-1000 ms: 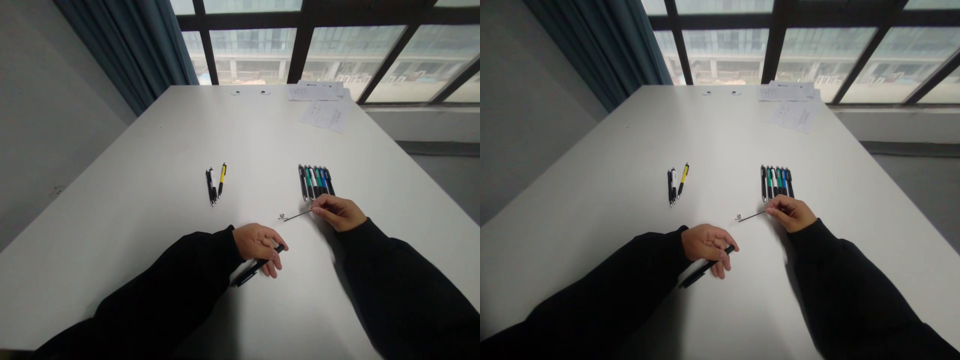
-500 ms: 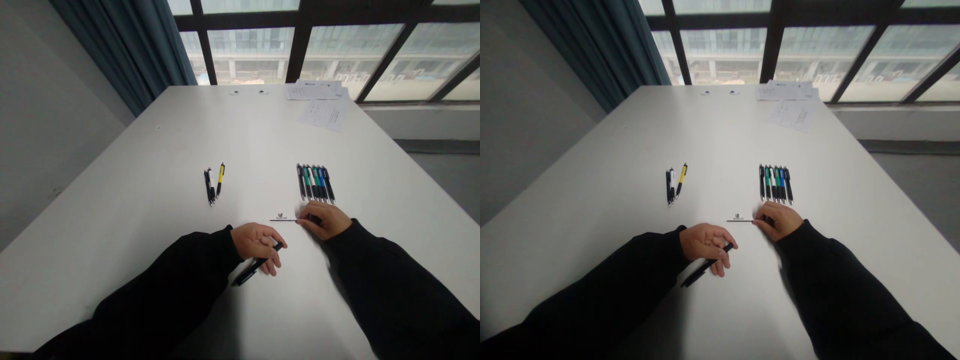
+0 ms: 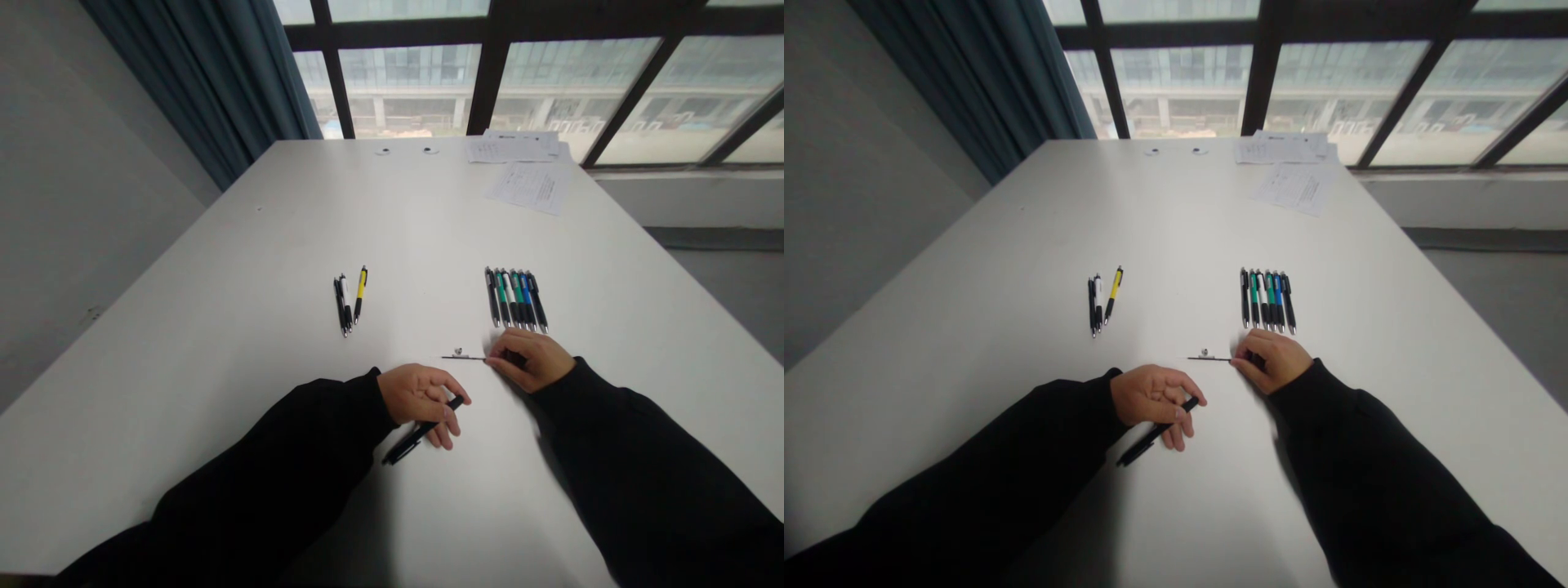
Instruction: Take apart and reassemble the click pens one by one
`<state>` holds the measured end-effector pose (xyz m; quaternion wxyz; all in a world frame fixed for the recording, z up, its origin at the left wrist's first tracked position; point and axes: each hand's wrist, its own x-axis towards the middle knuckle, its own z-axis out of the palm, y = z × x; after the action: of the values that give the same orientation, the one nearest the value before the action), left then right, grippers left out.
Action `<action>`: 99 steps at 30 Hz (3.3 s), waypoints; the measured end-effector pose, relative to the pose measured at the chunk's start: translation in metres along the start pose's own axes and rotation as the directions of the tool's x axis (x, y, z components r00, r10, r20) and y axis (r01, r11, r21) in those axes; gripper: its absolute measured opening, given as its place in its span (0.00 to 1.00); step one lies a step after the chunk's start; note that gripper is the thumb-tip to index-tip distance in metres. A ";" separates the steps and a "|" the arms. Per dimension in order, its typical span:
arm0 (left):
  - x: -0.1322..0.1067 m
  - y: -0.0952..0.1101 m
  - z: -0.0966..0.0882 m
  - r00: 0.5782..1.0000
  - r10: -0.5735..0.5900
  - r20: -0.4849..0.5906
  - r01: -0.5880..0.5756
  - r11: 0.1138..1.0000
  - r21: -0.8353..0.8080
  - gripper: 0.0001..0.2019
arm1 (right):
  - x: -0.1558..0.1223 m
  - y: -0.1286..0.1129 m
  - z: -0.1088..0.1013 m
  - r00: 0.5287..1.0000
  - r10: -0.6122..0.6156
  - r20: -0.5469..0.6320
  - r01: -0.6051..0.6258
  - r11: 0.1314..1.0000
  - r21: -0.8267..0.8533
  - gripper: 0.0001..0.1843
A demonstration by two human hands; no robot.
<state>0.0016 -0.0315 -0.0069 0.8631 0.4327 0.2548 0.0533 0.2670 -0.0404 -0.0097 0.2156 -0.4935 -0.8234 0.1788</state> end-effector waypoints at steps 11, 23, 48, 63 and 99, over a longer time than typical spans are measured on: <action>0.006 -0.001 -0.003 0.998 0.031 -0.051 -0.031 1.000 0.004 0.29 | -0.001 -0.043 0.001 0.999 -0.027 -0.038 0.042 0.873 0.486 0.10; -0.007 -0.006 -0.012 0.943 0.219 -0.251 -0.158 0.957 0.243 0.25 | -0.009 -0.030 0.006 1.000 0.002 0.006 -0.005 0.900 0.436 0.10; 0.002 -0.003 -0.038 0.488 0.872 -0.040 -0.143 0.125 0.982 0.03 | -0.014 -0.002 0.001 0.991 -0.058 -0.121 0.061 0.998 0.024 0.07; 0.003 -0.002 -0.036 0.506 0.857 -0.097 -0.082 0.160 0.984 0.06 | -0.014 -0.006 0.001 0.988 0.005 -0.156 -0.007 1.000 -0.014 0.09; 0.004 0.000 -0.031 0.502 0.847 -0.174 -0.035 0.221 0.975 0.04 | -0.014 0.002 -0.001 0.994 0.031 -0.109 -0.034 0.999 -0.025 0.07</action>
<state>-0.0103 -0.0084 -0.0241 0.2439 0.8184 0.3905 0.3439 0.2751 -0.0521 -0.0123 0.2502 -0.5187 -0.8047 0.1441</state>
